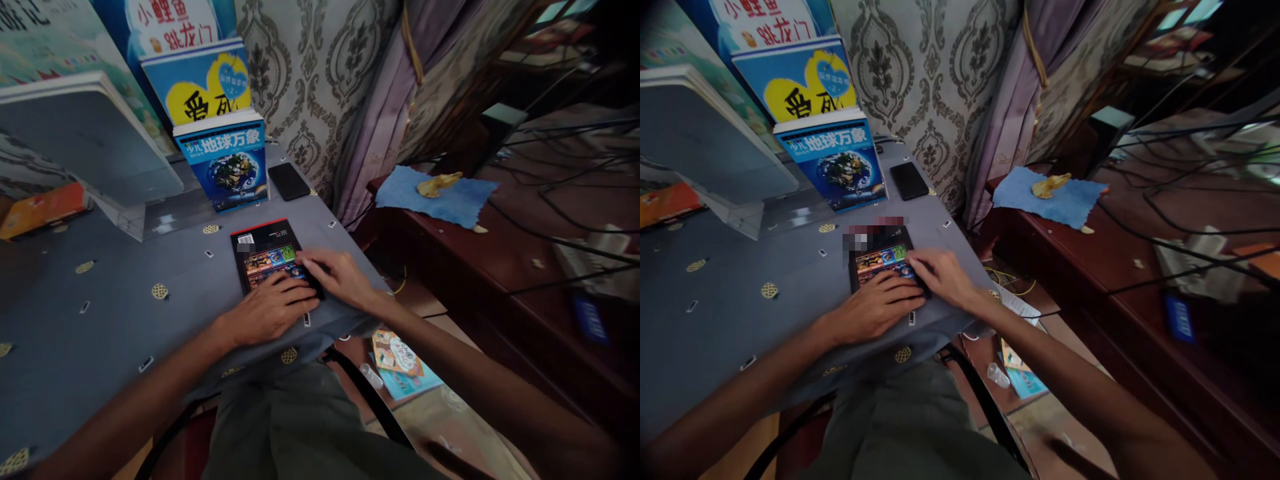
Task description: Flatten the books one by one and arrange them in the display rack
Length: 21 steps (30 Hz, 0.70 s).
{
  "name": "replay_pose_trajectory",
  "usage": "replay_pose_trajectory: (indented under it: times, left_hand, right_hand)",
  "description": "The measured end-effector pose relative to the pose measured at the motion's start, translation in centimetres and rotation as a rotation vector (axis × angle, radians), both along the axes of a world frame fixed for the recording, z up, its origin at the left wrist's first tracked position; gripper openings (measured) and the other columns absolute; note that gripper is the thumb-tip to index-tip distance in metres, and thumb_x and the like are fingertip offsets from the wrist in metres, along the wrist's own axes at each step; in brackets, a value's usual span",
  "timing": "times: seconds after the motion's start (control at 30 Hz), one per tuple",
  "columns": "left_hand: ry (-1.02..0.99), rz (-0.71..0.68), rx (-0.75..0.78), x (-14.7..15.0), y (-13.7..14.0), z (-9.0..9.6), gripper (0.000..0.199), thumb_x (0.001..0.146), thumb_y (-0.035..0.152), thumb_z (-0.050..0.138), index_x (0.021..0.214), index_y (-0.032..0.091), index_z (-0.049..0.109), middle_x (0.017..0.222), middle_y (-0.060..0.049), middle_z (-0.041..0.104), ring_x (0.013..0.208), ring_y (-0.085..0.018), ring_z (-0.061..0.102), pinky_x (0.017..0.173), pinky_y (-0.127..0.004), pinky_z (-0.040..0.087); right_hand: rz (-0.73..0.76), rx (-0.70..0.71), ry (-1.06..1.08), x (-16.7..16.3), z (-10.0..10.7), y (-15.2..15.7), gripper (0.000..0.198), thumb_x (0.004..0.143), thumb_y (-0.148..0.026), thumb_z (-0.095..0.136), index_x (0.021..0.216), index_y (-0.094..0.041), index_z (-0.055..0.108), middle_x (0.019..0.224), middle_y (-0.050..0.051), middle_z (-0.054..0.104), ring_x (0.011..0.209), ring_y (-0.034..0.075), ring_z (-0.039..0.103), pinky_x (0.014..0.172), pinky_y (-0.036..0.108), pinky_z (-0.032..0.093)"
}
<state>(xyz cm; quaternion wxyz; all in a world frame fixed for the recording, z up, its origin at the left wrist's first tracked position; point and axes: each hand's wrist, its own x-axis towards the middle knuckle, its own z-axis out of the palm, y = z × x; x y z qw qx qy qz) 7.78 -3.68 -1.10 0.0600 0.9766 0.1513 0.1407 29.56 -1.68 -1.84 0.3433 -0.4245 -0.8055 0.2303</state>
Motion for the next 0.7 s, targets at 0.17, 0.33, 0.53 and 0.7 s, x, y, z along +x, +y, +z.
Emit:
replay_pose_trajectory:
  times: [0.17,0.33,0.53,0.7]
  left_hand:
    - [-0.026,-0.005,0.001,0.0,0.0,0.0,0.034,0.100,0.016,0.045,0.130,0.018,0.060,0.129,-0.009,0.068,0.128,-0.022,0.056,0.109,-0.045,0.041]
    - [-0.043,0.006,0.012,0.0,-0.1,-0.3,0.033,0.101,0.017,0.044,0.129,0.018,0.060,0.127,-0.008,0.069,0.125,-0.023,0.058,0.107,-0.045,0.042]
    - [-0.045,0.010,0.022,-0.1,-0.2,-0.4,0.031,0.100,0.017,0.045,0.127,0.017,0.061,0.128,-0.009,0.069,0.125,-0.023,0.057,0.106,-0.044,0.043]
    - [-0.044,0.007,0.026,0.0,-0.1,-0.3,0.032,0.101,0.017,0.045,0.128,0.018,0.061,0.128,-0.009,0.069,0.126,-0.022,0.058,0.107,-0.044,0.042]
  right_hand:
    - [0.056,0.167,-0.055,2.6,-0.6,-6.3,0.029,0.101,-0.019,0.049,0.121,-0.018,0.069,0.117,0.011,0.075,0.114,0.022,0.068,0.098,0.040,0.057]
    - [0.061,0.328,-0.102,2.8,-1.4,-8.0,0.039,0.098,-0.012,0.050,0.134,-0.021,0.061,0.117,0.009,0.075,0.116,0.022,0.067,0.098,0.043,0.057]
    - [-0.016,0.427,-0.170,2.1,-2.6,-7.9,0.042,0.095,-0.010,0.053,0.136,-0.019,0.057,0.112,0.011,0.076,0.109,0.025,0.068,0.091,0.044,0.056]
    - [0.005,0.437,-0.196,2.2,-2.7,-7.9,0.043,0.096,-0.010,0.050,0.137,-0.020,0.056,0.111,0.010,0.076,0.110,0.024,0.068,0.093,0.046,0.054]
